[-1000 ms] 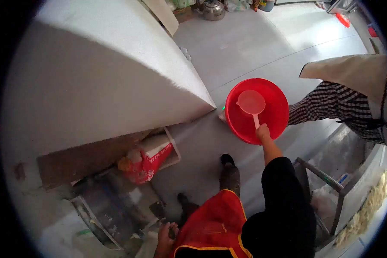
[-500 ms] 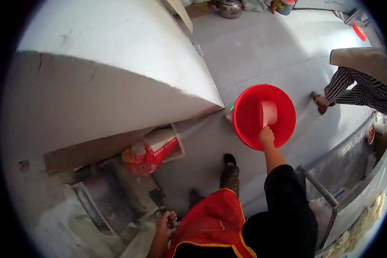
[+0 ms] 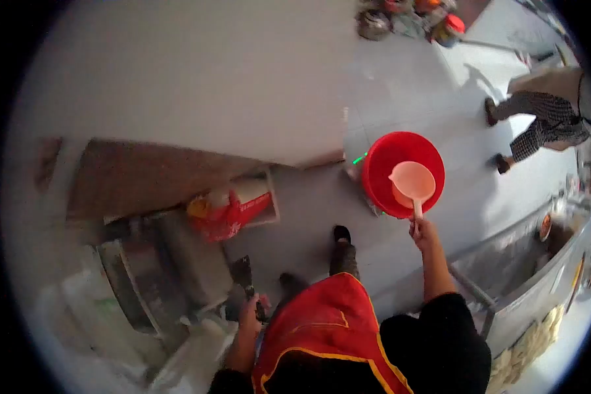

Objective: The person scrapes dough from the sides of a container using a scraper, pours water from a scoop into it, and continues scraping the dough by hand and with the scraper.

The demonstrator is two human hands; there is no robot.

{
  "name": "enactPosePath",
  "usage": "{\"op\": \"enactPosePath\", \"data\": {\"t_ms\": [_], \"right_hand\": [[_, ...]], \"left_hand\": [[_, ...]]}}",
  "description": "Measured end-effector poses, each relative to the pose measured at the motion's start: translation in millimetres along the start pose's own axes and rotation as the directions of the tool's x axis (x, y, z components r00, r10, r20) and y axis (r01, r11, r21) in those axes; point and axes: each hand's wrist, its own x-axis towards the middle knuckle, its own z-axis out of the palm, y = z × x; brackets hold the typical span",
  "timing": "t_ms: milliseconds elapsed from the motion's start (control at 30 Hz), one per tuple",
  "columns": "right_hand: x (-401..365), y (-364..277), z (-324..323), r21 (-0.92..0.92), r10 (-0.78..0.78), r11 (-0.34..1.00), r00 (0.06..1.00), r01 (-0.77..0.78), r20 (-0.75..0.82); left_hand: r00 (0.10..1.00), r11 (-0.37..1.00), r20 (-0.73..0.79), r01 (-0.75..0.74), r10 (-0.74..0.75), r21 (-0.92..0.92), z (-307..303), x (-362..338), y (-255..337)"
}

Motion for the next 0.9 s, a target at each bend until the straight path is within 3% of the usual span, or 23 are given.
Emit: {"op": "enactPosePath", "data": {"t_ms": [33,100,167,233,300,400,500,533,633,667,733,800,833,900], "right_hand": [[-20,0,0,0.064,0.038,0.997,0.995,-0.044,0.097],[-67,10,2,0.022,-0.030,0.999,0.991,0.028,0.128],[-91,10,3,-0.030,0.034,0.999,0.977,-0.028,0.211],[-133,11,38,-0.284,0.037,0.959,0.990,0.004,0.139],[-153,8,45,-0.506,0.064,0.857,0.955,0.096,0.289],[-193,10,91,-0.534,0.203,0.843,0.888,0.055,0.413],[-223,31,166,-0.735,0.358,0.657,0.787,0.170,0.502],[-254,36,188,-0.686,0.313,0.697,0.772,0.210,0.554],[-279,95,281,-0.755,0.481,0.587,0.625,0.291,0.615],[-296,126,318,-0.705,0.417,0.320,0.574,0.633,0.705],[-325,183,375,-0.755,0.500,0.545,0.582,0.364,0.641],[-327,233,435,-0.719,0.610,0.579,0.380,0.384,0.695],[-341,265,461,-0.645,0.559,0.480,0.360,0.595,0.747],[-376,325,505,-0.629,0.506,0.502,0.388,0.594,0.770]], "left_hand": [[1.000,0.999,-0.016,-0.002,0.002,-0.039,2,-4,-2],[0.996,0.988,-0.089,-0.037,0.024,-0.152,5,-13,1],[0.992,0.982,-0.117,-0.066,0.046,-0.176,-15,4,-13],[0.983,0.965,-0.169,-0.106,0.065,-0.242,-22,-5,-9],[0.969,0.934,-0.240,-0.131,0.051,-0.331,-37,-12,-20],[0.943,0.875,-0.305,-0.255,0.132,-0.411,-57,-29,-47],[0.906,0.844,-0.384,-0.340,0.177,-0.415,-94,-41,-71],[0.884,0.842,-0.424,-0.374,0.197,-0.388,-91,-58,-83],[0.850,0.830,-0.499,-0.397,0.172,-0.391,-139,-53,-106],[0.856,0.822,-0.492,-0.390,0.158,-0.415,-155,-53,-110],[0.872,0.813,-0.471,-0.368,0.133,-0.451,-187,-62,-113],[0.798,0.891,-0.598,-0.321,0.072,-0.321,-222,-23,-143],[0.753,0.921,-0.655,-0.292,0.054,-0.259,-249,-8,-156],[0.795,0.795,-0.605,-0.385,0.029,-0.469,-281,-36,-142]]}}
